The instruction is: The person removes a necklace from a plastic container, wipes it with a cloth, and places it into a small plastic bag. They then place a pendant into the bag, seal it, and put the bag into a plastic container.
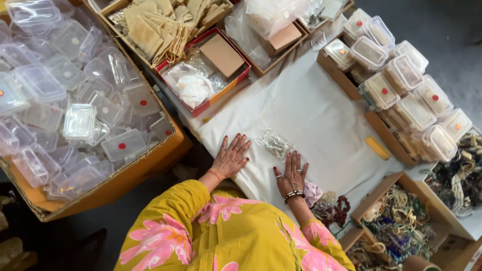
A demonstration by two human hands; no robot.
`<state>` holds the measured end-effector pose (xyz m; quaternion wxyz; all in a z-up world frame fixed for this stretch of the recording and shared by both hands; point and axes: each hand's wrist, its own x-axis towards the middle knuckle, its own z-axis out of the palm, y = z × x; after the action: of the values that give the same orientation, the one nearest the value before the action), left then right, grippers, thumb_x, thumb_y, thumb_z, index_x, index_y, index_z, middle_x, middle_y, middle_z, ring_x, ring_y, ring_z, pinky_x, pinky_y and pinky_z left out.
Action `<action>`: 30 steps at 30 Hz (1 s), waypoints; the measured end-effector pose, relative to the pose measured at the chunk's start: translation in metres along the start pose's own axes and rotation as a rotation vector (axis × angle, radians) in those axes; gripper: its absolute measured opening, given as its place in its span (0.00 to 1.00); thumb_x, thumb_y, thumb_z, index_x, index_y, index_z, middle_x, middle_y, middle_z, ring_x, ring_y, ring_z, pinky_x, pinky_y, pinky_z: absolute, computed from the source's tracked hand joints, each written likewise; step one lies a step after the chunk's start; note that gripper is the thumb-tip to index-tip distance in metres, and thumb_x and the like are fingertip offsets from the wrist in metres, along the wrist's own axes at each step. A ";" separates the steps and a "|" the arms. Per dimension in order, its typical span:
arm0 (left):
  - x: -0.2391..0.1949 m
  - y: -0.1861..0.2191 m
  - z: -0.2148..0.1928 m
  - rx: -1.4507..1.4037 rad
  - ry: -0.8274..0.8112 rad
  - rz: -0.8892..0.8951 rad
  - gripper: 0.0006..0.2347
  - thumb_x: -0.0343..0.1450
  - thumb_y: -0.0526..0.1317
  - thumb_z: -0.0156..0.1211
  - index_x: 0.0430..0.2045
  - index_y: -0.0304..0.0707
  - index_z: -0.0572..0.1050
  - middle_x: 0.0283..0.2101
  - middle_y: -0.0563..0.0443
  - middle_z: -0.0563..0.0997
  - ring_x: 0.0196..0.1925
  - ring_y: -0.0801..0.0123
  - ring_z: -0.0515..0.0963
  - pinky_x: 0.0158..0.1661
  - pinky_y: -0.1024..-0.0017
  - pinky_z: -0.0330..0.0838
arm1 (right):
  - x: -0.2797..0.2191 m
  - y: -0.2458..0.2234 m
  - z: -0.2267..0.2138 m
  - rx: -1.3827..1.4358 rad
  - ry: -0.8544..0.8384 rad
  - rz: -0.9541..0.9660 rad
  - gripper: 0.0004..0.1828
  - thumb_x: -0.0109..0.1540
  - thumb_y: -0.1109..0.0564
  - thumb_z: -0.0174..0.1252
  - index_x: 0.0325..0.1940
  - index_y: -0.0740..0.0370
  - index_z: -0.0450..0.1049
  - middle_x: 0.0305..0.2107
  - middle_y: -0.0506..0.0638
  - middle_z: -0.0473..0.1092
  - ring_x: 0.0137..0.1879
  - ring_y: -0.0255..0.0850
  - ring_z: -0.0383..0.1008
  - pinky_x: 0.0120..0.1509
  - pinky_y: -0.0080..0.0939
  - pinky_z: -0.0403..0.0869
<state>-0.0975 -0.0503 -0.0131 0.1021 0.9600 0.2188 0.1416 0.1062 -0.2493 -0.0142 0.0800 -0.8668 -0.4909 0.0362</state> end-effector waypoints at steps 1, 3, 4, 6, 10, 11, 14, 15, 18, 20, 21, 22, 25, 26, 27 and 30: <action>-0.001 0.002 0.001 0.000 0.006 -0.010 0.29 0.73 0.52 0.51 0.72 0.47 0.56 0.77 0.47 0.52 0.79 0.57 0.47 0.72 0.42 0.37 | -0.001 0.000 -0.001 -0.004 0.000 -0.011 0.46 0.65 0.34 0.47 0.78 0.64 0.47 0.76 0.58 0.43 0.82 0.50 0.38 0.79 0.68 0.37; -0.003 0.006 0.005 0.002 -0.019 -0.035 0.30 0.73 0.52 0.50 0.72 0.48 0.56 0.77 0.48 0.51 0.79 0.58 0.46 0.72 0.41 0.36 | -0.003 0.000 -0.003 0.025 0.005 -0.003 0.46 0.65 0.34 0.47 0.78 0.63 0.46 0.76 0.58 0.43 0.82 0.50 0.38 0.80 0.68 0.37; -0.003 0.007 0.005 0.002 -0.016 -0.041 0.30 0.73 0.52 0.50 0.72 0.48 0.56 0.77 0.48 0.51 0.79 0.58 0.46 0.72 0.41 0.36 | -0.004 0.001 -0.002 0.023 0.004 -0.009 0.46 0.65 0.34 0.47 0.78 0.63 0.46 0.76 0.58 0.43 0.82 0.50 0.38 0.80 0.68 0.37; 0.002 0.007 0.005 0.074 0.006 -0.031 0.30 0.73 0.51 0.50 0.72 0.47 0.55 0.78 0.47 0.50 0.80 0.57 0.45 0.72 0.40 0.35 | -0.002 0.002 -0.001 0.092 0.046 -0.021 0.46 0.64 0.35 0.48 0.79 0.62 0.45 0.76 0.59 0.44 0.82 0.52 0.39 0.79 0.69 0.37; -0.003 0.008 0.010 0.080 0.002 -0.050 0.30 0.73 0.51 0.49 0.72 0.46 0.55 0.78 0.48 0.50 0.80 0.58 0.45 0.72 0.40 0.35 | -0.001 -0.003 -0.013 0.125 0.041 -0.024 0.44 0.65 0.36 0.48 0.80 0.56 0.45 0.76 0.59 0.45 0.82 0.52 0.39 0.80 0.69 0.38; -0.004 0.009 0.011 0.071 0.014 -0.048 0.30 0.73 0.51 0.50 0.72 0.47 0.56 0.78 0.48 0.50 0.80 0.59 0.45 0.72 0.40 0.35 | -0.002 -0.003 -0.013 0.097 0.026 -0.026 0.43 0.66 0.36 0.48 0.80 0.53 0.46 0.76 0.59 0.44 0.82 0.53 0.39 0.79 0.69 0.38; -0.005 0.011 0.013 0.076 0.038 -0.041 0.30 0.73 0.51 0.50 0.72 0.46 0.56 0.78 0.48 0.51 0.80 0.58 0.46 0.72 0.40 0.35 | -0.004 0.000 -0.009 0.067 0.019 -0.031 0.42 0.66 0.37 0.48 0.80 0.51 0.46 0.76 0.60 0.45 0.81 0.54 0.40 0.79 0.70 0.38; -0.004 0.010 0.013 0.090 0.052 -0.035 0.30 0.73 0.51 0.50 0.72 0.46 0.56 0.78 0.47 0.51 0.80 0.58 0.46 0.72 0.41 0.35 | -0.004 0.000 -0.007 0.065 0.029 -0.035 0.42 0.65 0.37 0.49 0.80 0.50 0.46 0.76 0.60 0.45 0.81 0.55 0.40 0.79 0.70 0.38; 0.000 0.009 0.009 0.082 0.052 -0.038 0.29 0.73 0.51 0.50 0.71 0.47 0.57 0.78 0.48 0.51 0.80 0.58 0.46 0.72 0.40 0.35 | -0.003 -0.001 -0.006 0.056 0.017 -0.017 0.43 0.64 0.37 0.49 0.80 0.51 0.46 0.75 0.59 0.46 0.81 0.54 0.42 0.78 0.71 0.39; -0.004 0.010 0.009 0.082 0.042 -0.033 0.29 0.73 0.51 0.50 0.71 0.46 0.57 0.77 0.47 0.52 0.80 0.57 0.46 0.72 0.40 0.35 | -0.004 -0.002 -0.006 0.051 0.035 -0.024 0.43 0.64 0.37 0.50 0.79 0.52 0.47 0.75 0.60 0.46 0.81 0.54 0.42 0.78 0.71 0.40; -0.003 0.010 0.009 0.081 0.037 -0.030 0.29 0.73 0.51 0.50 0.71 0.45 0.57 0.77 0.46 0.52 0.80 0.56 0.46 0.72 0.40 0.35 | -0.003 -0.003 -0.007 0.043 0.055 -0.034 0.43 0.64 0.37 0.50 0.79 0.52 0.47 0.75 0.60 0.47 0.81 0.55 0.42 0.78 0.71 0.40; -0.002 0.009 0.008 0.082 0.038 -0.025 0.29 0.73 0.51 0.50 0.71 0.45 0.57 0.77 0.46 0.52 0.80 0.56 0.46 0.72 0.40 0.35 | -0.004 -0.004 -0.009 0.044 0.059 -0.031 0.43 0.64 0.37 0.50 0.79 0.52 0.47 0.75 0.60 0.47 0.81 0.55 0.42 0.78 0.71 0.40; 0.005 0.005 0.004 0.090 0.025 -0.014 0.30 0.72 0.51 0.51 0.71 0.45 0.58 0.77 0.46 0.52 0.79 0.56 0.46 0.71 0.39 0.36 | -0.001 -0.007 -0.014 0.030 0.037 -0.011 0.43 0.63 0.37 0.51 0.78 0.51 0.49 0.75 0.59 0.47 0.80 0.54 0.42 0.78 0.71 0.40; 0.007 0.003 0.002 0.063 -0.054 -0.020 0.30 0.71 0.52 0.52 0.70 0.44 0.58 0.76 0.45 0.52 0.79 0.55 0.46 0.71 0.38 0.35 | 0.000 -0.007 -0.014 0.027 0.024 -0.001 0.43 0.63 0.37 0.51 0.78 0.51 0.49 0.75 0.59 0.47 0.81 0.54 0.43 0.78 0.70 0.41; 0.007 0.001 -0.001 0.037 -0.135 -0.024 0.31 0.71 0.52 0.54 0.70 0.43 0.58 0.76 0.43 0.52 0.78 0.54 0.46 0.70 0.37 0.35 | -0.001 -0.008 -0.013 0.028 0.011 0.012 0.42 0.63 0.37 0.52 0.78 0.51 0.50 0.75 0.58 0.47 0.81 0.53 0.43 0.78 0.70 0.41; 0.017 -0.008 -0.012 -0.061 -0.224 0.005 0.29 0.69 0.52 0.57 0.66 0.49 0.61 0.74 0.42 0.55 0.77 0.54 0.49 0.69 0.37 0.37 | -0.001 -0.009 -0.013 0.022 0.056 -0.010 0.42 0.63 0.37 0.51 0.78 0.51 0.50 0.75 0.59 0.48 0.81 0.53 0.43 0.79 0.69 0.41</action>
<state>-0.0897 -0.0343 0.0000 0.1545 0.9669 0.1991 0.0400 0.1003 -0.2467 0.0004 0.1033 -0.8640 -0.4925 0.0171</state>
